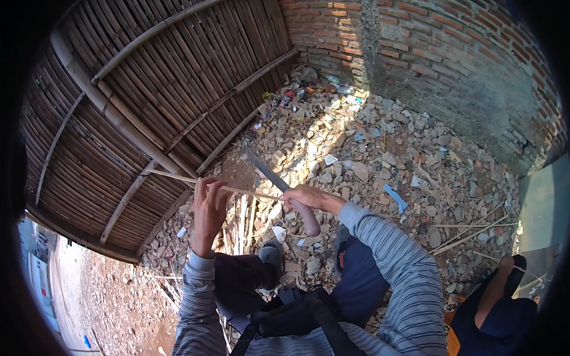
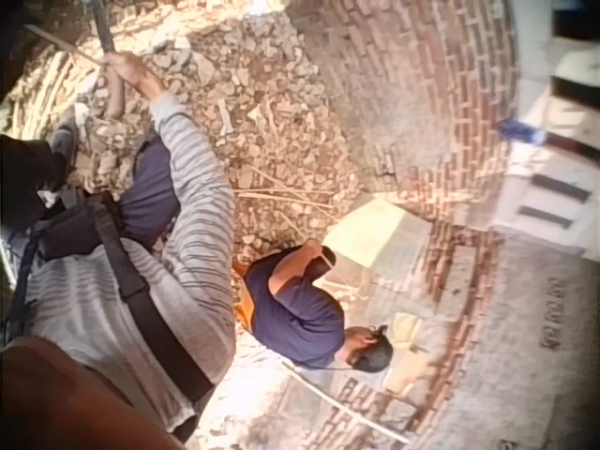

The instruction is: The person scrapes and shaves bamboo sticks with a large knife, holding each stick by hand and peeling along its length.

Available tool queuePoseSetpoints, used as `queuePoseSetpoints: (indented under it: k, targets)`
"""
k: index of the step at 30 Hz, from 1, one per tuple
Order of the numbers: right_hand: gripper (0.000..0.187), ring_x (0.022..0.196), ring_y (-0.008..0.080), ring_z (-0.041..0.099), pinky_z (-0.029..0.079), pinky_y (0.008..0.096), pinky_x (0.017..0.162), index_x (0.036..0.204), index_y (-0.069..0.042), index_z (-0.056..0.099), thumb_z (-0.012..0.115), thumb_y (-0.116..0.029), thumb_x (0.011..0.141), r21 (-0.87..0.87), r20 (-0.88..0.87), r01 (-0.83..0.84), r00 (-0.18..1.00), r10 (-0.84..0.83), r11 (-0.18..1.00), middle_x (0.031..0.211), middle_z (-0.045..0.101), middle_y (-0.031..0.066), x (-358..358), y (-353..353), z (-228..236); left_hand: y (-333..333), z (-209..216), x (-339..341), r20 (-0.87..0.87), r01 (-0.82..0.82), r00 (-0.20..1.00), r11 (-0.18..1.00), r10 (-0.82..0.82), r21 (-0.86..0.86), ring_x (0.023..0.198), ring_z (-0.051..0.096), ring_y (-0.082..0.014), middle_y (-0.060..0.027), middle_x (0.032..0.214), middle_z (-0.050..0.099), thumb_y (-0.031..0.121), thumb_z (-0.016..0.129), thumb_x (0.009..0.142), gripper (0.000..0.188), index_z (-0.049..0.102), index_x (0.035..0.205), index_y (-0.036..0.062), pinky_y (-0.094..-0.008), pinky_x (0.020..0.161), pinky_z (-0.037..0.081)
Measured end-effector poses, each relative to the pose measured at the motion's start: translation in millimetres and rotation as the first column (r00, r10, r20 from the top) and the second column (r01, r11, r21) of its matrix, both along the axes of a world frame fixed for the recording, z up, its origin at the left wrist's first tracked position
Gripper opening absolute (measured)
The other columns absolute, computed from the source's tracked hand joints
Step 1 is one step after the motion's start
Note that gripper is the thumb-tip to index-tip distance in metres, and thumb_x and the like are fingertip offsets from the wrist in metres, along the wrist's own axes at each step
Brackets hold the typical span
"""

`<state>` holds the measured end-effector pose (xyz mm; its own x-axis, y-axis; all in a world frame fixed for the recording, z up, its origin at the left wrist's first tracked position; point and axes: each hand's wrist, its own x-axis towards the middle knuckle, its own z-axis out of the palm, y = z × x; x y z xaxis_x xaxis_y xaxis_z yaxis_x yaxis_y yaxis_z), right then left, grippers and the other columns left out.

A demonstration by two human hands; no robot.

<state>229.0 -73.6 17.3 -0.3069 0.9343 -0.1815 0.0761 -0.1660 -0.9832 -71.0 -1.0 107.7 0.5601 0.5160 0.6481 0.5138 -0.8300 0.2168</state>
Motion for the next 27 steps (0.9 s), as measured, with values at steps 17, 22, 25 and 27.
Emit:
queuePoseSetpoints:
  k: [17,22,25,27]
  targets:
    - [0.069,0.084,0.0323,0.064,0.050,0.0473,0.078,0.089,0.003,0.070,0.060,-0.065,0.096,0.383,0.522,0.377,0.665,-0.534,0.843,0.094,0.057,0.0170,-49.3,10.1,-5.3,-45.7,-105.4,79.6,0.474,0.459,0.859,-0.120,-0.192,-0.880,0.112,0.068,-0.0206,-0.0122,0.117,0.068,0.021,0.074,0.100,0.050,0.051,0.137,-0.0045,-0.0358,0.094,0.058]
    - [0.067,0.085,0.0333,0.064,0.051,0.0471,0.080,0.087,0.001,0.075,0.055,-0.061,0.101,0.467,0.606,0.254,0.606,-0.516,0.847,0.097,0.055,0.0172,-50.1,19.5,-4.6,-33.4,-105.7,76.5,0.404,0.398,0.915,-0.176,0.000,-0.900,0.091,0.064,-0.0158,-0.0058,0.105,0.064,0.003,0.069,0.091,0.039,0.056,0.127,0.0006,-0.0319,0.076,0.054]
    - [0.061,0.091,0.0364,0.057,0.047,0.0463,0.085,0.096,0.005,0.066,0.051,-0.054,0.106,0.421,0.575,0.157,0.716,-0.397,0.893,0.097,0.051,0.0193,-42.1,26.8,-1.8,-28.3,-110.2,73.6,0.463,0.474,0.880,-0.233,0.105,-0.849,0.082,0.060,-0.0136,-0.0026,0.099,0.063,-0.005,0.060,0.080,0.039,0.057,0.118,0.0048,-0.0280,0.070,0.049]
    - [0.057,0.089,0.0351,0.055,0.046,0.0465,0.086,0.093,0.004,0.061,0.051,-0.049,0.108,0.519,0.503,0.164,0.735,-0.455,0.839,0.095,0.049,0.0183,-44.2,31.7,4.8,-32.7,-109.3,71.4,0.510,0.537,0.836,-0.108,0.201,-0.837,0.067,0.054,-0.0101,-0.0011,0.086,0.062,-0.004,0.059,0.080,0.029,0.058,0.108,0.0048,-0.0253,0.059,0.043]
